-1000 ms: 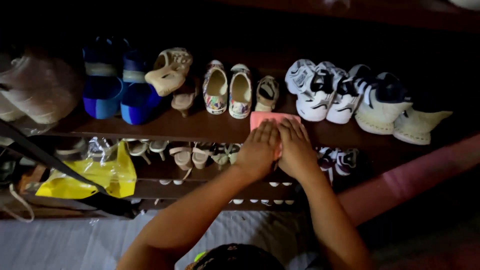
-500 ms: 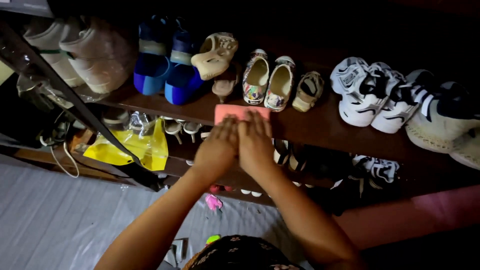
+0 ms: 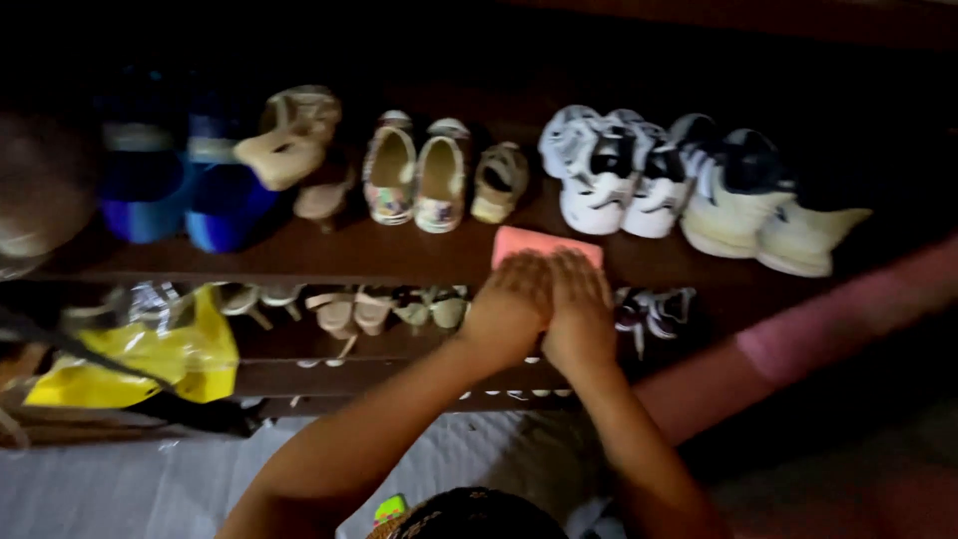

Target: The person folds a pink cloth and places it on a shelf. They then handle a small plastic bag, a blue ribbon, and a black pouch, arranging them on the shelf among shoes and other items.

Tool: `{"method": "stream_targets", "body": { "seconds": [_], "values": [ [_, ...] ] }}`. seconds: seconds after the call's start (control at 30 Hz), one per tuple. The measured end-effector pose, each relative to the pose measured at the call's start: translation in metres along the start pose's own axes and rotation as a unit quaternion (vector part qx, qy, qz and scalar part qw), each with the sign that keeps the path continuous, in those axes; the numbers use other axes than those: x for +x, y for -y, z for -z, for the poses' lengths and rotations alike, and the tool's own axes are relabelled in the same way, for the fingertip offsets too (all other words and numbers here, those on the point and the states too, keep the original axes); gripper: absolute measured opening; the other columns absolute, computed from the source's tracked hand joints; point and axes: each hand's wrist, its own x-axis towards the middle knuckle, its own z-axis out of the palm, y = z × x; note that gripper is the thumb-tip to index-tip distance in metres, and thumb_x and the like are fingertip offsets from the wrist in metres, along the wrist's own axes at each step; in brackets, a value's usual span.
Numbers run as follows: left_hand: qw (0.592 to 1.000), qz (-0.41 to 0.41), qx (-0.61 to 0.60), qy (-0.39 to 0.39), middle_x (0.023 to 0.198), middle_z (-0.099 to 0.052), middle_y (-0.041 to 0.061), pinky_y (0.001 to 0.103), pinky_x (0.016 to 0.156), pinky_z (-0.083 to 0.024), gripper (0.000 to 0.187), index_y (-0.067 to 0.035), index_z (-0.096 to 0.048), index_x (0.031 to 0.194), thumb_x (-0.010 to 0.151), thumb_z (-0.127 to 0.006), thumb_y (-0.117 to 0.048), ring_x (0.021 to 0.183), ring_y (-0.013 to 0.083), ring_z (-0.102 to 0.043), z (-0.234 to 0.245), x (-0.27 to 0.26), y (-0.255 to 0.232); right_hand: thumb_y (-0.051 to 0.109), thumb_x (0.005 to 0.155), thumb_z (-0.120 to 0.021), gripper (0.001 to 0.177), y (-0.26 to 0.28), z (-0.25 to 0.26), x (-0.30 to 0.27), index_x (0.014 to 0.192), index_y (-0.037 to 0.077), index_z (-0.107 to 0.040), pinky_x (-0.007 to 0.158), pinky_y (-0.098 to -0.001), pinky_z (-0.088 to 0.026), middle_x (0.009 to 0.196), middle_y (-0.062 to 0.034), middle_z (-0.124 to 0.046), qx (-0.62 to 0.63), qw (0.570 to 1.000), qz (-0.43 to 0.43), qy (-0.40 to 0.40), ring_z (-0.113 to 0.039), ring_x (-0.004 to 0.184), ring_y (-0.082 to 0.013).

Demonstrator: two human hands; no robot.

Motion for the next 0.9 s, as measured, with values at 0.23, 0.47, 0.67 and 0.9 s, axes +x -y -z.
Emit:
{"method": "stream_targets", "body": {
  "seconds": [0.23,0.47,0.67,0.9],
  "values": [
    [0.995,-0.054,-0.063,-0.048,0.113,-0.07,0.028,0.054,0.096,-0.055,0.039,0.007,-0.069,0.119,0.087,-0.056,-0.012,0.11,0.0453,-0.068,-0.068,0.072,-0.086,0.017,0.073,-0.066,0.089,-0.115,0.017,-0.035,0.157,0.005,-0.038,0.127,-0.0523,-0.007,0.164,-0.0149,-0.038,-0.011,0.99,-0.137,0.034,-0.028,0.154,-0.0333],
    [0.996,-0.031,-0.083,0.0,0.109,-0.068,0.031,0.058,0.095,-0.055,0.038,0.011,-0.065,0.119,0.088,-0.058,-0.009,0.105,0.0478,-0.068,-0.093,0.099,-0.131,0.031,0.082,-0.069,0.075,-0.142,0.036,-0.04,0.151,0.013,-0.045,0.126,-0.0518,-0.011,0.156,-0.0078,-0.045,-0.046,0.983,-0.177,0.024,-0.033,0.151,-0.0262],
    [0.992,-0.007,-0.127,0.009,0.116,-0.067,0.028,0.056,0.102,-0.052,0.03,0.007,-0.069,0.114,0.091,-0.059,-0.008,0.114,0.0467,-0.065,-0.077,0.079,-0.11,0.033,0.069,-0.078,0.091,-0.126,0.023,-0.037,0.151,0.01,-0.045,0.128,-0.0538,-0.005,0.157,-0.0129,-0.045,-0.008,0.988,-0.151,0.035,-0.029,0.154,-0.0296],
    [0.994,-0.003,-0.063,0.084,0.136,-0.06,0.029,0.055,0.112,-0.05,0.041,0.005,-0.062,0.131,0.094,-0.06,-0.012,0.132,0.0459,-0.058,-0.015,0.037,-0.06,0.035,0.09,-0.061,0.068,-0.049,0.024,-0.03,0.149,0.004,-0.044,0.128,-0.0521,-0.011,0.154,-0.0134,-0.047,0.014,0.997,-0.052,-0.061,-0.033,0.151,-0.031]
  ]
}}
